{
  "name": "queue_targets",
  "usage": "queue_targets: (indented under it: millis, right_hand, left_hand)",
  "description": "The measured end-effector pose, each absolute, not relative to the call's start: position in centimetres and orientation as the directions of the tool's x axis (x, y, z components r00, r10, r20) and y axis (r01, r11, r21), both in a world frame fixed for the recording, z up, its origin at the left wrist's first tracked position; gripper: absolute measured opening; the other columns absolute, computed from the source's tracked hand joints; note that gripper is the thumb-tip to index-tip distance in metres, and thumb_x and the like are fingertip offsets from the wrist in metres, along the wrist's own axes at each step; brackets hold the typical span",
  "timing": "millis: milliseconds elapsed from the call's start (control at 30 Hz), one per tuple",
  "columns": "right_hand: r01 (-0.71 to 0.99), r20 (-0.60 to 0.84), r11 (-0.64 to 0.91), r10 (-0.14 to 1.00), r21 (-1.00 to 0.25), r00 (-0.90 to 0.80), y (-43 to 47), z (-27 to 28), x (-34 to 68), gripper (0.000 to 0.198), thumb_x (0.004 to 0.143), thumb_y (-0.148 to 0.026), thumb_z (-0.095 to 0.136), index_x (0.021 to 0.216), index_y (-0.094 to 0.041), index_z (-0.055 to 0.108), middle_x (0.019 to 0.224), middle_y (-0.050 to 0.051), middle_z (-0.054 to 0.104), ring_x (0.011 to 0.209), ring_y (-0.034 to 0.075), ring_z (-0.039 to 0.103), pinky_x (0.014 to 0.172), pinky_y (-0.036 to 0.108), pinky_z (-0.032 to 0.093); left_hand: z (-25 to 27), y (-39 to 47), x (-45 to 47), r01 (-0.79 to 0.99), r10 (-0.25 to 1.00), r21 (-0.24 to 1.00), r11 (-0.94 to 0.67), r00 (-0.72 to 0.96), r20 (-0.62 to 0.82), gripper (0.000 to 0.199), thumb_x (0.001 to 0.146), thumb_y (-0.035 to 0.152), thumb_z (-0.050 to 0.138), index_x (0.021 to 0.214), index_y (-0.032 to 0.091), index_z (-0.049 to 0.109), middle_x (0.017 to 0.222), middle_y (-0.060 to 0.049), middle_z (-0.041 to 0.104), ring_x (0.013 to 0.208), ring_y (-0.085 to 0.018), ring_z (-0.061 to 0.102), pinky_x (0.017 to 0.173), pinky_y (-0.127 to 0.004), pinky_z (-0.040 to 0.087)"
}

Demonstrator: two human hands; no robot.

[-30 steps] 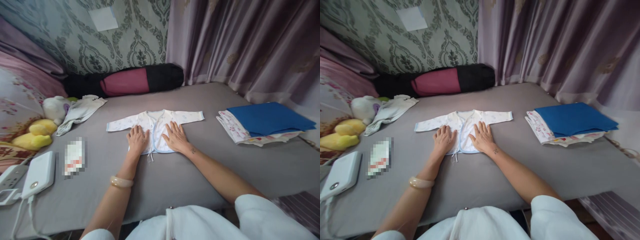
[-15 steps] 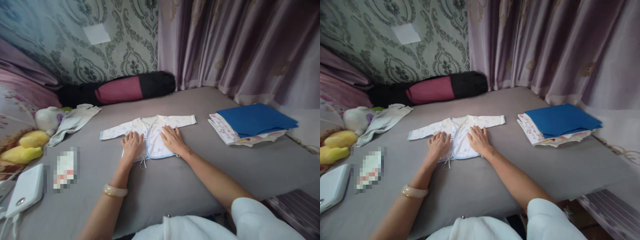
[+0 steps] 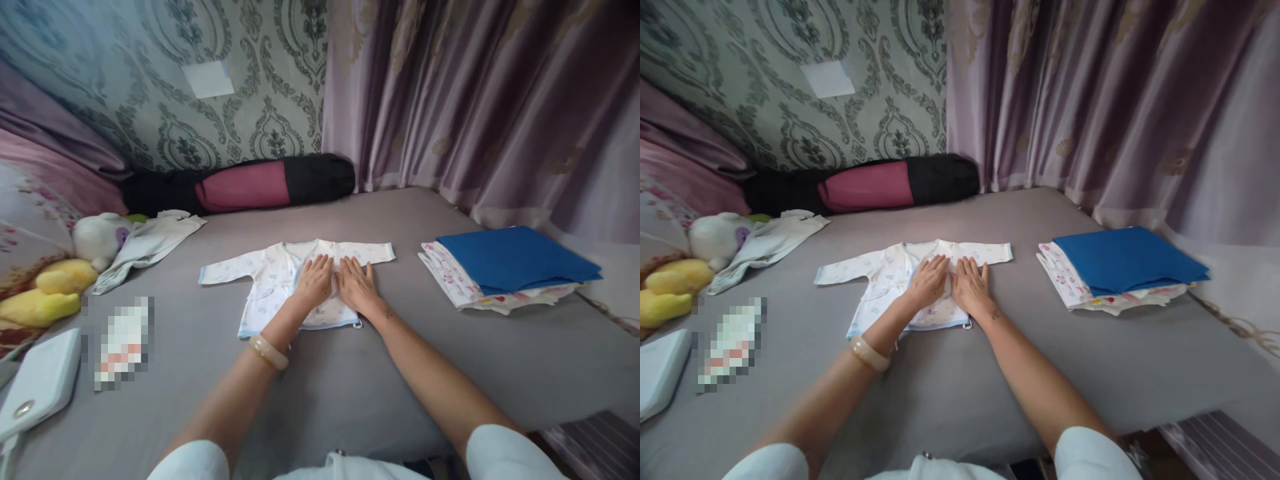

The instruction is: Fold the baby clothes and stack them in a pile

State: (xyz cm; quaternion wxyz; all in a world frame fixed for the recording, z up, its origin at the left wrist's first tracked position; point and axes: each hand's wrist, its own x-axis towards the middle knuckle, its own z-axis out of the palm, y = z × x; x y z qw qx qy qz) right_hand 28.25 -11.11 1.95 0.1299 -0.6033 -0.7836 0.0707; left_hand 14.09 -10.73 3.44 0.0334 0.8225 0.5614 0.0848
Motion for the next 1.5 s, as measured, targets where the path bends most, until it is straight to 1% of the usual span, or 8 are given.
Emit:
queue_targets:
  millis: [233,467,633,833,1000,1200,1333,1500]
  right_hand:
    - [0.937,0.130,0.260,0.963,-0.233,-0.235,-11.1,2.2,28.3,0.051,0.099,-0.028,0.024,0.144,-0.009,0.041,0.151,0.014,0.040,0.142,0.026,0.031,0.115,0.058,0.009]
    - [0.942,0.134,0.219,0.973,-0.254,-0.190,-10.6,2.2,28.8,0.049,0.100,-0.032,0.024,0.140,-0.014,0.048,0.149,0.013,0.043,0.138,0.026,0.035,0.114,0.058,0.010]
    - [0.965,0.146,0.097,0.987,-0.244,-0.062,-9.9,2.0,30.0,0.050,0.099,-0.034,0.026,0.138,-0.013,0.050,0.150,0.014,0.041,0.139,0.030,0.032,0.112,0.059,0.014]
    - [0.972,0.144,-0.059,0.985,-0.227,0.094,-9.0,1.7,31.9,0.046,0.096,-0.032,0.034,0.136,-0.016,0.053,0.150,0.018,0.039,0.140,0.034,0.028,0.109,0.062,0.017]
    - [0.951,0.216,-0.190,0.945,-0.246,0.244,-8.7,1.8,32.9,0.044,0.094,-0.035,0.038,0.126,-0.015,0.060,0.149,0.022,0.037,0.138,0.038,0.029,0.106,0.062,0.018]
    - [0.917,0.261,-0.272,0.900,-0.292,0.350,-8.6,2.0,33.5,0.040,0.091,-0.035,0.043,0.114,-0.012,0.067,0.124,0.023,0.056,0.120,0.038,0.045,0.101,0.057,0.025]
    - [0.887,0.272,-0.257,0.887,-0.384,0.374,-8.2,2.0,33.8,0.037,0.087,-0.030,0.046,0.112,-0.011,0.067,0.121,0.020,0.058,0.114,0.034,0.050,0.100,0.051,0.030]
    - [0.752,0.330,-0.115,0.848,-0.650,0.415,-7.1,2.9,34.2,0.041,0.085,-0.021,0.042,0.114,-0.007,0.066,0.114,0.021,0.061,0.110,0.027,0.055,0.097,0.040,0.040]
  left_hand:
    - [2.8,-5.9,15.6,0.899,0.908,0.166,-0.406,0.417,-0.032,0.053,0.090,0.018,0.040,0.143,0.009,0.038,0.153,-0.015,0.037,0.143,-0.023,0.030,0.116,-0.037,0.027]
    - [1.4,-4.7,15.6,0.928,0.954,0.221,-0.301,0.297,0.050,0.052,0.099,0.034,0.026,0.145,0.012,0.037,0.154,-0.011,0.035,0.144,-0.028,0.028,0.117,-0.043,0.023]
    - [0.4,-4.9,15.4,0.924,0.953,0.238,-0.301,0.281,0.114,0.053,0.100,0.036,0.023,0.146,0.014,0.036,0.154,-0.009,0.036,0.144,-0.027,0.027,0.119,-0.043,0.020]
    - [1.1,-5.2,15.1,0.917,0.949,0.246,-0.314,0.295,0.111,0.052,0.098,0.037,0.030,0.144,0.016,0.040,0.153,-0.009,0.038,0.144,-0.026,0.029,0.118,-0.042,0.021]
    - [2.0,-5.6,14.8,0.906,0.946,0.273,-0.323,0.311,0.089,0.053,0.096,0.038,0.034,0.142,0.013,0.041,0.153,-0.010,0.038,0.144,-0.025,0.028,0.119,-0.039,0.019]
    - [1.7,-5.3,14.5,0.893,0.945,0.307,-0.327,0.301,0.131,0.054,0.093,0.042,0.041,0.138,0.013,0.045,0.151,-0.011,0.040,0.142,-0.025,0.031,0.118,-0.037,0.023]
    - [1.4,-5.0,14.2,0.887,0.937,0.301,-0.350,0.329,0.118,0.058,0.092,0.044,0.042,0.140,0.011,0.044,0.152,-0.013,0.039,0.142,-0.026,0.030,0.119,-0.037,0.021]
    - [1.6,-4.7,14.0,0.882,0.927,0.303,-0.362,0.374,0.021,0.066,0.092,0.049,0.041,0.146,0.011,0.035,0.156,-0.012,0.030,0.145,-0.029,0.023,0.119,-0.041,0.019]
